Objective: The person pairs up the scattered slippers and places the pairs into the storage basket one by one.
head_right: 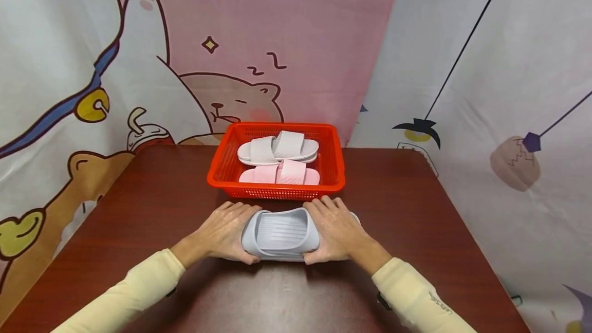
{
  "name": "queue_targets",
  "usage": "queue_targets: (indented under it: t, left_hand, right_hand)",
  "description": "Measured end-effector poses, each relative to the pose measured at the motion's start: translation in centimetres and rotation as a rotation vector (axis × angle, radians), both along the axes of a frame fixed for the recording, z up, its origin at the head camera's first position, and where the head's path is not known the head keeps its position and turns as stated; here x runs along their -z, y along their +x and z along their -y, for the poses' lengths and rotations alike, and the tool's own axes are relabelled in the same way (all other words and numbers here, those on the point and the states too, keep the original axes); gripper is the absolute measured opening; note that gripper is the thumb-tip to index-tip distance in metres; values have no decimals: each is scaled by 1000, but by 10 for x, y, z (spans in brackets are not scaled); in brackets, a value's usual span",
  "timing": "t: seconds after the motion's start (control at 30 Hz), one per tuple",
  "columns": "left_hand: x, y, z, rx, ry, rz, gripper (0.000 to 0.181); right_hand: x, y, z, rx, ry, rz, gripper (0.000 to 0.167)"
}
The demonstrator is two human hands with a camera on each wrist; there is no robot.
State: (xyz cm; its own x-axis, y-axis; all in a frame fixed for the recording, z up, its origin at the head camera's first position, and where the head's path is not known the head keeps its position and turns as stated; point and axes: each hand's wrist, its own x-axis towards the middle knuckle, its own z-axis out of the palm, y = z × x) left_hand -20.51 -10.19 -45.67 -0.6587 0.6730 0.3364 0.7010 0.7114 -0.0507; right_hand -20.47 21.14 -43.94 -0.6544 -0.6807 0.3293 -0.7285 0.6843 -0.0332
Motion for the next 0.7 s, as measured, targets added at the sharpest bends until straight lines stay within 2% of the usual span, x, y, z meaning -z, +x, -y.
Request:
queue_targets:
  t: [0.3,0.7]
  left_hand:
    - [1,3,-8,12,-15,-13,105]
    - [3,1,-8,6,-24,-45,105]
  right_hand:
    - [1,2,15,-40,9,-57,92]
    - [8,5,28,-3,-35,-27,92]
